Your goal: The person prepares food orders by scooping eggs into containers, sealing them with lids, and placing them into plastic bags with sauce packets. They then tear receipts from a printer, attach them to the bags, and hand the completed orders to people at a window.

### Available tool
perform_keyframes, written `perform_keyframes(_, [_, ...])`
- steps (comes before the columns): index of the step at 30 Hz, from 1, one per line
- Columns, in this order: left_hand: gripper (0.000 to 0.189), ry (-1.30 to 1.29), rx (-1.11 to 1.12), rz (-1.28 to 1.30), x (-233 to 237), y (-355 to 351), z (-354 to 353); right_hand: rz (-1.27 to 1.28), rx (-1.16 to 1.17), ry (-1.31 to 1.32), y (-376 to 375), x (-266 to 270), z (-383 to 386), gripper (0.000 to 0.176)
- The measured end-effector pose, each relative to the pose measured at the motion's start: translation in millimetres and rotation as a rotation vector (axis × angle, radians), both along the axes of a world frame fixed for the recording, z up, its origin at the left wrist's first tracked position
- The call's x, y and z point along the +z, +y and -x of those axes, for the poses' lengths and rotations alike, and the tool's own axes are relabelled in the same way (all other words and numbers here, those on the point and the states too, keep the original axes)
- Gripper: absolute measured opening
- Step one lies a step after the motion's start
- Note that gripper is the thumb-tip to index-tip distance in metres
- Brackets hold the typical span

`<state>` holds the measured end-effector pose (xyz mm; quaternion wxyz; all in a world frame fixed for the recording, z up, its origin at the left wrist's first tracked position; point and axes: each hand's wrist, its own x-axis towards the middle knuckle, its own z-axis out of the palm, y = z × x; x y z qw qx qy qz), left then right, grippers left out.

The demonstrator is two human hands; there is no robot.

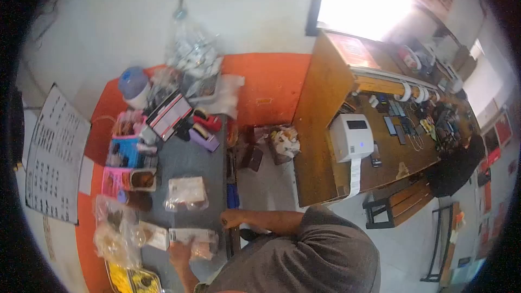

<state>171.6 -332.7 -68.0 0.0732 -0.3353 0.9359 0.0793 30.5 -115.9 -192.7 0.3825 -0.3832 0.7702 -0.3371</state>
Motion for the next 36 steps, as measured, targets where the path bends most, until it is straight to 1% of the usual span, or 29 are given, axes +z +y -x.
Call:
perform_keyframes(2, [0.049,-0.209,-0.086,0.009,-30,6,-11,-0.017,-0.068,0.000,37,-8,-4,0.035])
perform_keyframes(4, [0.044,0.015,-0.052,-0.118,-52,-3,-14,-0.017,-0.089,0.092,93,5,-6,0.034])
perform_keyframes(5, [0.044,0.023,-0.072,-0.102,-53,-6,-9,0.031,-0.160,0.078,126,-1,-8,0.033])
perform_keyframes(6, [0.039,-0.003,-0.194,-0.228,-48,-12,-5,0.080,-0.227,0.061,159,-6,-12,0.033])
perform_keyframes(7, [0.037,-0.033,-0.312,-0.346,-39,-12,0,0.072,-0.345,-0.034,196,-3,-16,0.030])
perform_keyframes(8, [0.037,-0.030,-0.322,-0.320,-26,-3,5,0.135,-0.450,-0.056,234,-3,-20,0.030])
perform_keyframes(9, [0.034,0.061,-0.257,-0.219,-12,14,10,0.198,-0.580,-0.014,272,0,-25,0.028])
perform_keyframes(10, [0.030,0.148,-0.191,-0.130,1,36,14,0.156,-0.747,0.129,312,4,-32,0.026])
perform_keyframes(11, [0.030,0.144,-0.195,-0.125,24,59,21,0.103,-0.909,0.268,350,25,-41,0.026])
perform_keyframes(12, [0.029,0.427,-0.082,-0.331,55,80,33,0.150,-1.153,0.283,383,38,-49,0.024])
perform_keyframes(13, [0.028,0.710,0.037,-0.538,72,93,44,0.193,-1.397,0.300,416,44,-56,0.022])
perform_keyframes(14, [0.027,0.786,-0.107,-0.458,33,55,49,0.211,-1.621,0.376,452,33,-61,0.021])
perform_keyframes(15, [0.025,1.048,0.032,-0.682,65,103,67,0.231,-1.843,0.452,488,20,-64,0.021])
perform_keyframes(16, [0.024,1.309,0.177,-0.903,107,156,95,0.281,-1.972,0.589,521,11,-64,0.022])
perform_keyframes(17, [0.024,1.319,0.167,-0.891,119,180,113,0.341,-2.100,0.730,551,3,-61,0.024])
perform_keyframes(19, [0.027,1.578,-0.042,-0.768,139,222,145,0.198,-2.219,0.700,616,-19,-69,0.024])
perform_keyframes(20, [0.027,1.629,-0.063,-0.937,157,254,164,0.208,-2.218,0.687,628,-18,-67,0.024])
perform_keyframes(21, [0.028,1.673,-0.086,-1.110,172,283,181,0.287,-2.318,0.687,638,-7,-68,0.026])
perform_keyframes(22, [0.030,1.634,-0.330,-1.076,179,294,200,0.369,-2.418,0.687,649,-2,-62,0.028])
perform_keyframes(24, [0.030,1.602,-0.316,-1.130,207,332,234,0.205,-2.471,0.677,670,-34,-69,0.031])
perform_keyframes(26, [0.031,1.574,-0.306,-1.195,245,374,277,-0.024,-2.598,0.663,680,-85,-79,0.037])
perform_keyframes(28, [0.026,1.506,-0.354,-1.376,269,407,320,0.106,-2.519,0.710,667,-70,-86,0.043])
perform_keyframes(29, [0.026,1.498,-0.351,-1.380,263,402,350,0.046,-2.629,0.707,655,-66,-88,0.043])
perform_keyframes(30, [0.026,1.454,-0.571,-1.506,253,383,390,-0.022,-2.737,0.697,647,-68,-90,0.042])
perform_keyframes(31, [0.026,1.392,-0.795,-1.626,247,374,424,-0.151,-2.730,0.748,643,-82,-102,0.040])
perform_keyframes(32, [0.024,1.275,-0.986,-1.765,251,387,456,-0.284,-2.718,0.801,641,-92,-111,0.038])
perform_keyframes(33, [0.023,1.141,-1.175,-1.900,259,407,492,-0.307,-2.723,0.801,639,-91,-114,0.038])
perform_keyframes(35, [0.018,0.653,-1.085,-2.418,279,482,534,-0.435,-2.877,0.593,622,-64,-123,0.036])
perform_keyframes(36, [0.016,0.857,-1.024,-2.243,278,515,557,-0.466,-2.890,0.590,618,-69,-129,0.036])
